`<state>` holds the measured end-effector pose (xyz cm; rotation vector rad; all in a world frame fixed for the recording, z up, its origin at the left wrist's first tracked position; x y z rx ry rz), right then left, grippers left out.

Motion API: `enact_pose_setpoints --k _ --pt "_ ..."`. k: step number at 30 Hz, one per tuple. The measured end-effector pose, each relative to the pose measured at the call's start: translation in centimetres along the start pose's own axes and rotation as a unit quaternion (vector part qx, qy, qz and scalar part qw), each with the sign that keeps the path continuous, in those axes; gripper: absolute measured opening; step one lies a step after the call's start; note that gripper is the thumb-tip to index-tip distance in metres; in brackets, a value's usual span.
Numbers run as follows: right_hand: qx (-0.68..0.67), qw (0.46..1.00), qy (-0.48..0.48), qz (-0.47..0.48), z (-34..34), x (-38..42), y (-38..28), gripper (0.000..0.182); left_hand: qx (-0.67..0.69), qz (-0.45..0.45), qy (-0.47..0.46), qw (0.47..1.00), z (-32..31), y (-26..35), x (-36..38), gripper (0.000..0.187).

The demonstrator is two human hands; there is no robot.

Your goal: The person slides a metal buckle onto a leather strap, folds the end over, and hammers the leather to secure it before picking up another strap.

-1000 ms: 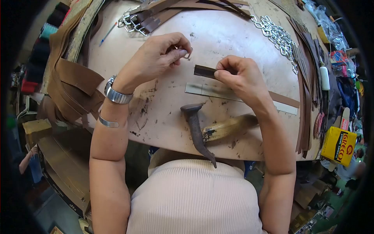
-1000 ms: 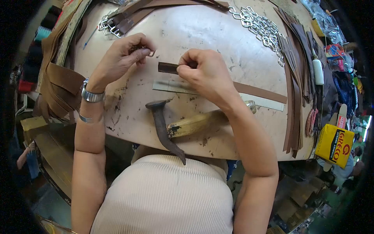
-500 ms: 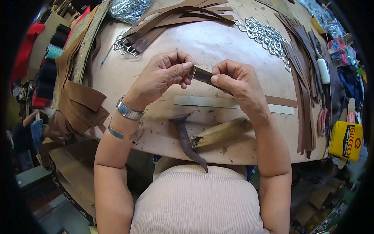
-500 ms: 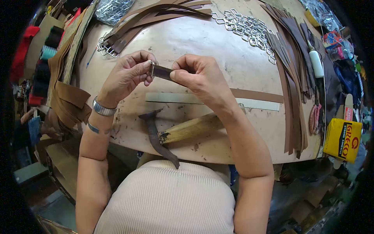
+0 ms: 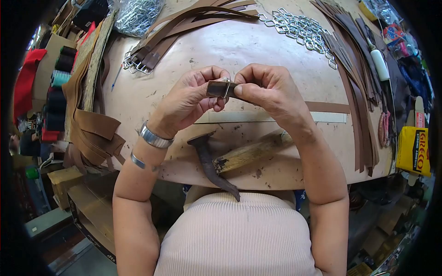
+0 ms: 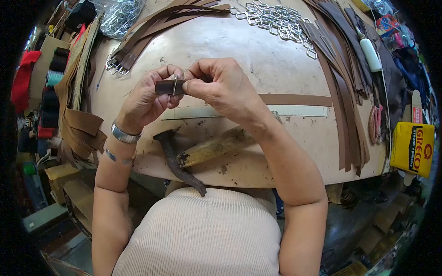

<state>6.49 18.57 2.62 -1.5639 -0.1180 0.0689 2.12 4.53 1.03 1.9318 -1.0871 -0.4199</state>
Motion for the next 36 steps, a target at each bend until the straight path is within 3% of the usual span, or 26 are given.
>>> enact_pose_setpoints --k 14,26,32,36 --pt "0.014 1.000 -0.002 -0.013 -0.16 -0.01 0.09 0.014 0.004 -0.032 0.042 0.999 -0.29 -0.92 0.03 0.016" --pt "0.025 1.000 -0.009 0.010 -0.42 0.01 -0.10 0.015 -0.156 -0.092 0.107 0.978 -0.32 -0.64 0.48 0.012" --pt "-0.003 0.999 -0.041 -0.023 -0.39 0.10 -0.47 0.014 0.001 -0.018 0.030 0.999 -0.05 -0.69 0.69 0.016" --pt "-0.051 0.996 -0.069 -0.040 -0.57 0.16 -0.02 0.015 0.014 0.022 -0.020 0.999 0.14 -0.96 0.83 0.016"
Point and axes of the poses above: each hand's wrist, its own x-axis away from the middle knuckle, its own z-axis out of the back of the hand, y = z × x, the point moved 4 cm from there along -x, towards the middle knuckle, and after that the axes turned 1 degree about x, right-handed, at the moved point
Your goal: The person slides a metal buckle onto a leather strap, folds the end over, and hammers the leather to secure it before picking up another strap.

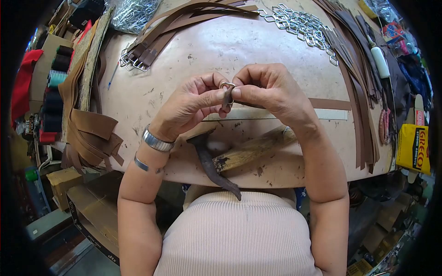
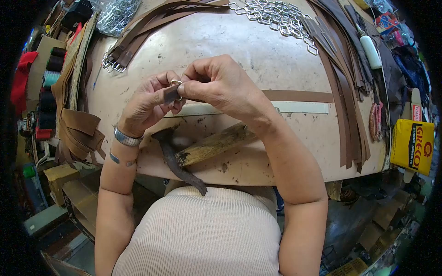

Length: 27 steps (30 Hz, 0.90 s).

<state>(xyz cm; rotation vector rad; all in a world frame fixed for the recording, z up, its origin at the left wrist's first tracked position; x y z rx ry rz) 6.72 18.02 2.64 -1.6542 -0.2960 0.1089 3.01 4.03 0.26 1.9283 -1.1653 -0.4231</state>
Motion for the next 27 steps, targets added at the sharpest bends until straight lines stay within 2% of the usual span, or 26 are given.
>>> enact_pose_setpoints --k 4,10,17,23,27 --pt "-0.038 0.999 -0.027 -0.011 0.3 0.0 0.2 0.016 -0.045 -0.038 0.019 0.998 -0.1 -0.1 -0.2 0.012" --pt "0.096 0.995 0.017 -0.029 1.9 0.6 -1.3 0.011 -0.104 -0.128 0.106 0.981 -0.1 0.5 -0.1 0.013" --pt "0.141 0.988 0.058 0.021 2.5 0.7 -1.5 0.010 -0.181 -0.212 0.159 0.947 -0.2 1.0 0.4 0.016" --pt "0.182 0.980 0.069 0.045 2.6 0.7 -1.5 0.010 -0.190 -0.232 0.182 0.937 -0.6 1.3 0.4 0.018" --pt "0.188 0.978 0.073 0.048 2.6 0.6 -1.5 0.011 -0.223 -0.206 0.195 0.933 -0.6 1.1 0.5 0.020"
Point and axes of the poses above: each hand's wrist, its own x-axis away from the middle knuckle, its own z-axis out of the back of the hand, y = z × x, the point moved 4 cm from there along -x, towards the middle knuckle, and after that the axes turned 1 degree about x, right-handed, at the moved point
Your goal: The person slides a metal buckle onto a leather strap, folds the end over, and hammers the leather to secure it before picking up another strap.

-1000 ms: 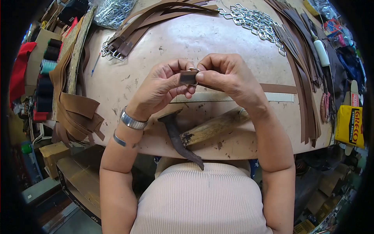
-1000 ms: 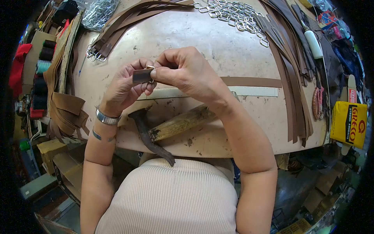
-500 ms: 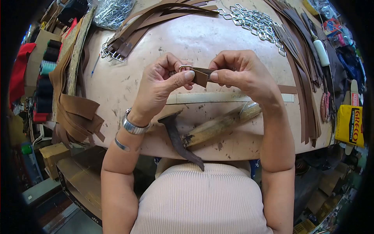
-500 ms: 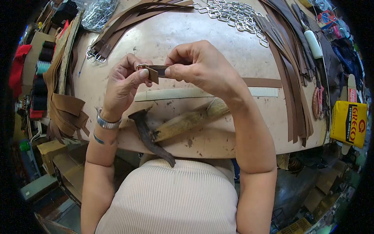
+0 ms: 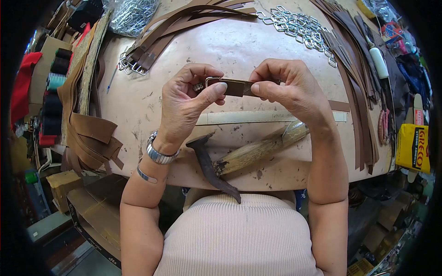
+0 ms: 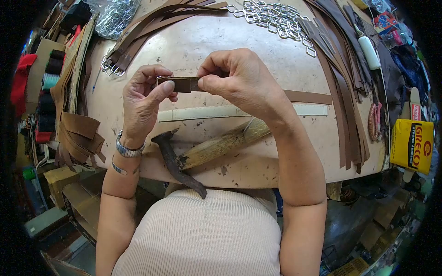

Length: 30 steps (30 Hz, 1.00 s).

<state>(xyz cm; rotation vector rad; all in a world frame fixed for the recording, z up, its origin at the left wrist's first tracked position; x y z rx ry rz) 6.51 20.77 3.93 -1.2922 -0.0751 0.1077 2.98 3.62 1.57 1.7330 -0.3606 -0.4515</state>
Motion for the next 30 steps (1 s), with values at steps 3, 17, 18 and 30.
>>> enact_pose_setpoints --k 3,17,18,30 --pt "0.003 1.000 0.003 0.004 0.0 0.0 -0.1 0.011 -0.010 -0.002 0.004 1.000 0.0 0.0 0.0 0.019" --pt "0.042 0.999 0.008 -0.031 -0.6 -0.3 0.2 0.016 -0.008 0.000 0.018 1.000 -0.5 -0.5 -0.2 0.013" --pt "0.043 0.998 0.008 -0.037 -1.0 -0.4 0.8 0.017 -0.023 0.009 0.023 0.999 -0.4 -0.6 -0.3 0.012" --pt "0.502 0.847 0.151 0.090 -2.2 -1.0 1.1 0.016 -0.515 -0.101 0.019 0.851 0.0 -1.5 -1.7 0.013"
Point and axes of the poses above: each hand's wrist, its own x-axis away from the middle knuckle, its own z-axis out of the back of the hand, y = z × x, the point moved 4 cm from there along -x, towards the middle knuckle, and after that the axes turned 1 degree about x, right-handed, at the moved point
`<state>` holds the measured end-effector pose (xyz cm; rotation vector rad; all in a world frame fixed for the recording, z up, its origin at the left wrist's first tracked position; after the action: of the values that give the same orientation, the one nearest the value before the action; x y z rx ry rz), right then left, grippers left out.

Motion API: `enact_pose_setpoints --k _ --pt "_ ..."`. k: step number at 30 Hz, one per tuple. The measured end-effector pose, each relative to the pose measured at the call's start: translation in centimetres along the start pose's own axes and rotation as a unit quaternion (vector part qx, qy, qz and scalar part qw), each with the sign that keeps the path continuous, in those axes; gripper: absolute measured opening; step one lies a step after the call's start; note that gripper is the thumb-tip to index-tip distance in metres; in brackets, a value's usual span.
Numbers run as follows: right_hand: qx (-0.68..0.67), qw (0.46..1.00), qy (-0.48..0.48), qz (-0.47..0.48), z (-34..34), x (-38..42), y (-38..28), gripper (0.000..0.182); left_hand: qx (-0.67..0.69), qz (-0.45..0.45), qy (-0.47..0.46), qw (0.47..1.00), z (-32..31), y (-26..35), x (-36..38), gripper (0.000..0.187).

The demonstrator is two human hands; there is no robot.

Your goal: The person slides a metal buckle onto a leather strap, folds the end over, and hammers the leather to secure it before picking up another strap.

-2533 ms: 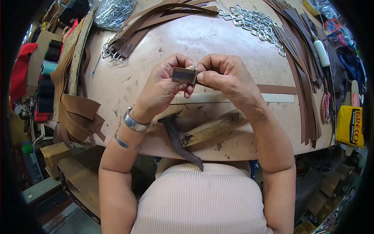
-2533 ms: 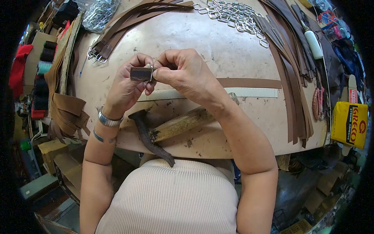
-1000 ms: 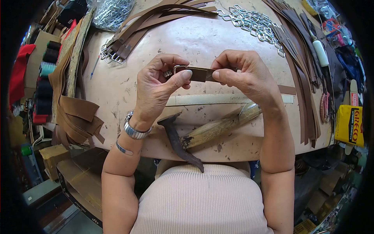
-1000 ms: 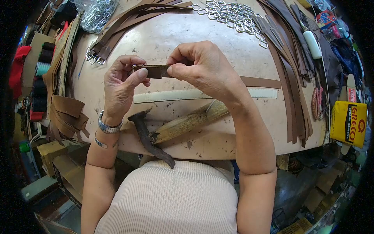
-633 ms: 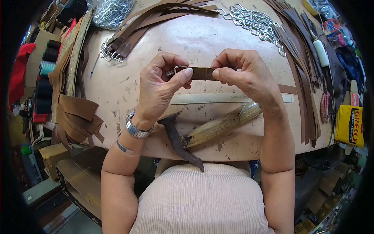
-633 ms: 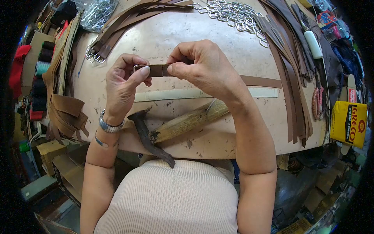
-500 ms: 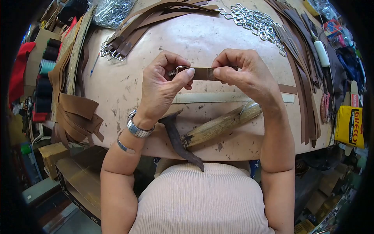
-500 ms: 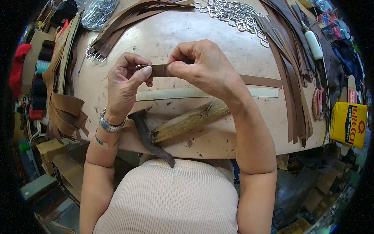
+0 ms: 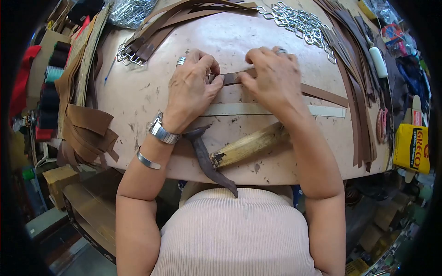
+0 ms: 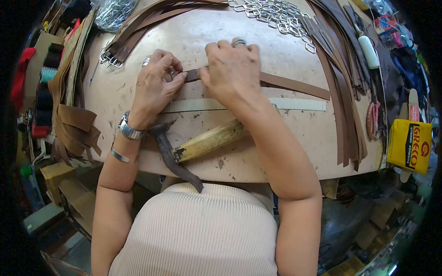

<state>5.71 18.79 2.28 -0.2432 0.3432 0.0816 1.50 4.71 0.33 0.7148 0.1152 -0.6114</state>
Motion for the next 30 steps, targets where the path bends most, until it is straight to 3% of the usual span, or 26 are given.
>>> enact_pose_setpoints --k 1,4,6,9,12,15,19,22,24,25,26,30 --pt "0.014 0.997 0.061 0.038 0.8 0.5 0.0 0.017 -0.003 -0.014 0.014 1.000 0.1 -0.1 0.0 0.013" --pt "-0.161 0.969 -0.145 0.114 3.0 2.8 -1.4 0.021 0.030 -0.018 0.006 0.999 -0.1 -0.2 0.2 0.010" --pt "-0.162 0.913 -0.302 0.220 3.5 5.7 -3.1 0.027 0.040 -0.027 -0.011 0.999 -0.2 -0.2 0.3 0.008" --pt "-0.117 0.948 -0.182 0.233 2.5 8.3 -4.2 0.035 0.019 -0.055 -0.025 0.998 -0.3 -0.1 0.6 0.007" --pt "-0.069 0.948 -0.150 0.271 2.0 9.6 -3.6 0.038 0.022 -0.072 -0.031 0.997 0.1 0.1 0.7 0.011" --pt "-0.107 0.961 -0.129 0.221 3.6 9.5 -2.7 0.038 0.047 -0.103 -0.034 0.993 0.7 -0.2 1.0 0.013" --pt "-0.180 0.981 -0.062 0.046 5.3 8.9 0.9 0.032 0.071 -0.132 -0.038 0.988 0.6 -0.8 1.1 0.013" --pt "-0.149 0.988 0.015 0.035 6.6 5.9 0.5 0.033 0.103 -0.123 -0.050 0.986 0.6 -0.9 0.9 0.013" --pt "-0.183 0.982 0.038 0.035 6.3 5.0 -0.2 0.034 0.117 -0.107 -0.055 0.986 0.7 -0.9 0.9 0.013" --pt "-0.144 0.986 0.044 0.077 5.6 4.8 -0.4 0.036 0.119 -0.096 -0.054 0.987 0.9 -0.7 0.9 0.013" --pt "-0.021 0.996 -0.056 0.062 4.7 4.7 -0.4 0.038 0.122 -0.085 -0.053 0.987 1.0 -0.7 0.9 0.014" --pt "-0.114 0.992 -0.004 0.056 4.5 3.5 0.3 0.047 0.127 -0.089 -0.041 0.987 1.3 -0.6 0.8 0.017"
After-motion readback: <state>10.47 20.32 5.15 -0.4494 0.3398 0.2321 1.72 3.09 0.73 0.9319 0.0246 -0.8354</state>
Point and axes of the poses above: each hand's wrist, its own x-axis away from the middle knuckle, its own z-axis out of the back of the hand, y = z × x, the point moved 4 cm from there along -x, towards the middle knuckle, and after that the axes turned 1 degree about x, right-handed, at the moved point
